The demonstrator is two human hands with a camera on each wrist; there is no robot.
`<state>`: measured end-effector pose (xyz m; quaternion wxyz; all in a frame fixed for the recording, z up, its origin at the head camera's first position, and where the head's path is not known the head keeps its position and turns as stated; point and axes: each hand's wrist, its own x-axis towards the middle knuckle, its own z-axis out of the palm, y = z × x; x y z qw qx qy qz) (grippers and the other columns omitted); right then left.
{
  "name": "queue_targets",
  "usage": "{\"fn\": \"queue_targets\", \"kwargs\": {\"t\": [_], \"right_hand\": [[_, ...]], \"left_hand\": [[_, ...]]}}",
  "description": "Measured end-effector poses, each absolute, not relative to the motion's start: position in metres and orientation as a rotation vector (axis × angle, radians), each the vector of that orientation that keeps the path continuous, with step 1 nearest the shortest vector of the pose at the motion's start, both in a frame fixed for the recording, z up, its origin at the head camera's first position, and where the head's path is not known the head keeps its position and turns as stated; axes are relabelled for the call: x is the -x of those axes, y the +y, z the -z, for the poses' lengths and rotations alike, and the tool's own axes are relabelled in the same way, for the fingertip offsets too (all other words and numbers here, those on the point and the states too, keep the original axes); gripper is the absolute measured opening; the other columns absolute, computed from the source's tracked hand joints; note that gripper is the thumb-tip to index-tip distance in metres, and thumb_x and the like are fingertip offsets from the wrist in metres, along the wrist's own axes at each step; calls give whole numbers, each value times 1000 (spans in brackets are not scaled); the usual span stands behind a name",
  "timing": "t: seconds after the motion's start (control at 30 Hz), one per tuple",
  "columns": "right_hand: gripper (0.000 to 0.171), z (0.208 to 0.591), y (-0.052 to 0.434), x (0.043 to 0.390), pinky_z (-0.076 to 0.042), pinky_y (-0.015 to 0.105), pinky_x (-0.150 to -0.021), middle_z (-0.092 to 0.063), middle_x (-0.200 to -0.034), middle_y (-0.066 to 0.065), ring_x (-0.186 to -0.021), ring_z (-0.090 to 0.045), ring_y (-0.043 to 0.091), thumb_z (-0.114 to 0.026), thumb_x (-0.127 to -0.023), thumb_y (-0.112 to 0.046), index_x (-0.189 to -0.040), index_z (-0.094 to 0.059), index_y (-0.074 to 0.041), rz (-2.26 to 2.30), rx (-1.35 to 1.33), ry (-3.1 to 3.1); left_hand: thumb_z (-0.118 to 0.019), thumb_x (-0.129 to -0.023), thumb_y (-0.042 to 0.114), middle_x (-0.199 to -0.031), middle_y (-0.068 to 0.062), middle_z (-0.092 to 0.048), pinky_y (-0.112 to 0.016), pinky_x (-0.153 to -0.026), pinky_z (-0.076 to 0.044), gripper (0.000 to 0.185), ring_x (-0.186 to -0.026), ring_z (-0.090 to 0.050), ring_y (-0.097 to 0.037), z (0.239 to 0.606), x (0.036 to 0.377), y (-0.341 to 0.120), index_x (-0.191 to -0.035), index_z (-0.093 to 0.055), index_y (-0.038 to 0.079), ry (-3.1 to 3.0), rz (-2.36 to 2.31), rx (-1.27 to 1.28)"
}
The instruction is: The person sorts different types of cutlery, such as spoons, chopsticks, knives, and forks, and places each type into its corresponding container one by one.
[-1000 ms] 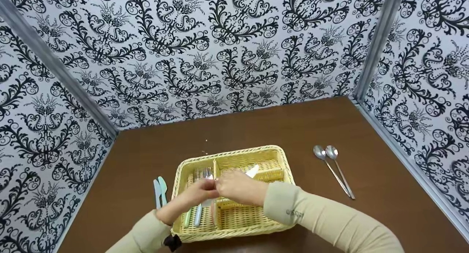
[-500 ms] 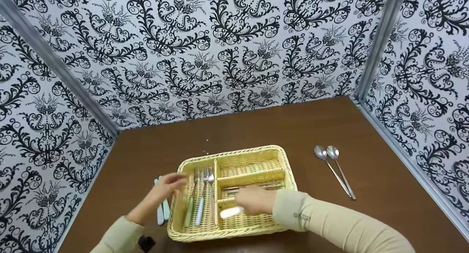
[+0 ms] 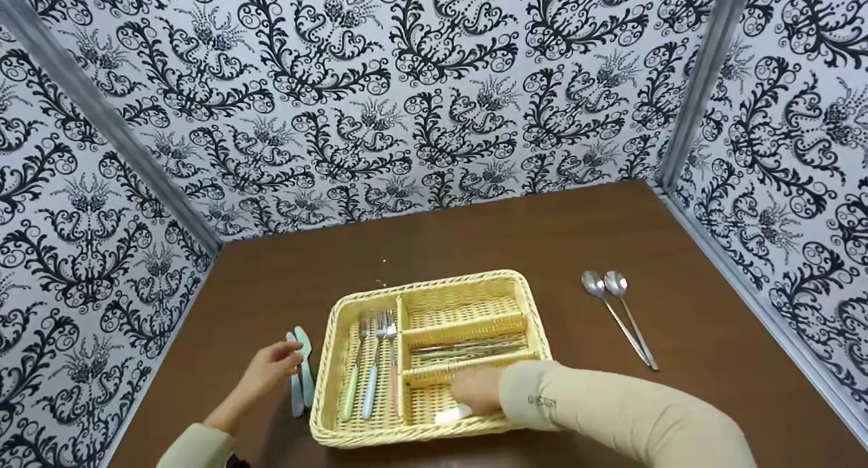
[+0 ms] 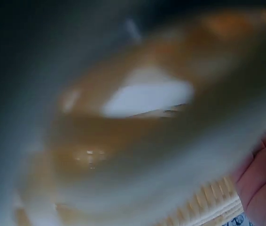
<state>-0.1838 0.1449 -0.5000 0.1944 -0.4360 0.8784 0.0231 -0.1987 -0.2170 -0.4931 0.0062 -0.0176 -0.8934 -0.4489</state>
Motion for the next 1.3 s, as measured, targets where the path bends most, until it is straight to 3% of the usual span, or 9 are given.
{"fn": "queue_targets", "kwargs": {"t": [0.33, 0.5, 0.67, 0.8, 0.93, 1.03, 1.13, 1.2, 1.3], "right_hand": [[16, 503, 140, 181, -44, 23, -54, -57, -66, 1, -57, -51, 10, -61, -80, -6, -65, -59, -10, -166, 1274, 2501], [19, 498, 140, 179, -40, 23, -48, -54, -61, 2, -50, -43, 8, -63, -80, -7, -62, -58, -8, -89, 1258, 2522], [25, 488, 140, 182, -30, 24, -43, -39, -54, -2, -47, -28, 9, -59, -79, -2, -58, -49, -10, -87, 1151, 2542], [33, 476, 141, 187, -21, 23, -45, -24, -52, -5, -49, -18, 9, -58, -78, 2, -56, -40, -13, 7, 1138, 2537], [34, 462, 145, 187, -16, 20, -46, -18, -54, -7, -49, -15, 7, -58, -75, 6, -57, -37, -13, 205, 1209, 2550], [20, 453, 150, 188, -26, 17, -43, -38, -52, -8, -46, -28, 2, -61, -73, 4, -61, -52, -10, 281, 1335, 2591], [5, 446, 158, 189, -42, 19, -47, -61, -64, 0, -51, -48, 4, -64, -73, -1, -77, -66, -5, 319, 1394, 2636], [11, 444, 164, 189, -48, 23, -54, -66, -74, 5, -56, -55, 7, -66, -74, -4, -85, -68, -3, 330, 1385, 2647], [13, 444, 172, 190, -47, 24, -53, -66, -73, 4, -55, -52, 5, -67, -74, -6, -86, -68, -3, 344, 1344, 2663]], "left_hand": [[-53, -83, 2, -87, -20, -61, -33, -65, -50, 29, -74, -57, -22, 502, 197, -237, -105, -56, -17, -2809, 1367, -74], [-53, -84, 3, -95, -23, -62, -39, -71, -50, 29, -83, -57, -27, 504, 193, -244, -106, -56, -16, -2850, 1322, -124], [-51, -86, 5, -97, -25, -60, -40, -70, -50, 32, -83, -59, -30, 505, 186, -252, -110, -53, -16, -2907, 1359, -247], [-51, -86, 6, -88, -21, -60, -39, -66, -50, 30, -77, -58, -27, 513, 183, -258, -106, -52, -16, -2999, 1353, -370], [-55, -82, 8, -69, -9, -54, -30, -52, -43, 13, -60, -51, -17, 524, 180, -262, -82, -56, -5, -3070, 1293, -460], [-56, -81, 10, -60, -3, -48, -24, -45, -35, 13, -51, -44, -13, 529, 179, -261, -72, -49, 4, -3099, 1234, -493], [-57, -83, 11, -58, -4, -49, -23, -43, -36, 14, -49, -45, -13, 531, 178, -257, -75, -49, 1, -3108, 1191, -503], [-57, -84, 10, -58, -6, -50, -23, -42, -38, 18, -48, -47, -14, 532, 178, -253, -83, -51, -7, -3105, 1182, -511], [-55, -85, 7, -59, -6, -49, -25, -43, -41, 23, -48, -48, -14, 532, 179, -248, -93, -50, -14, -3105, 1199, -515]]}}
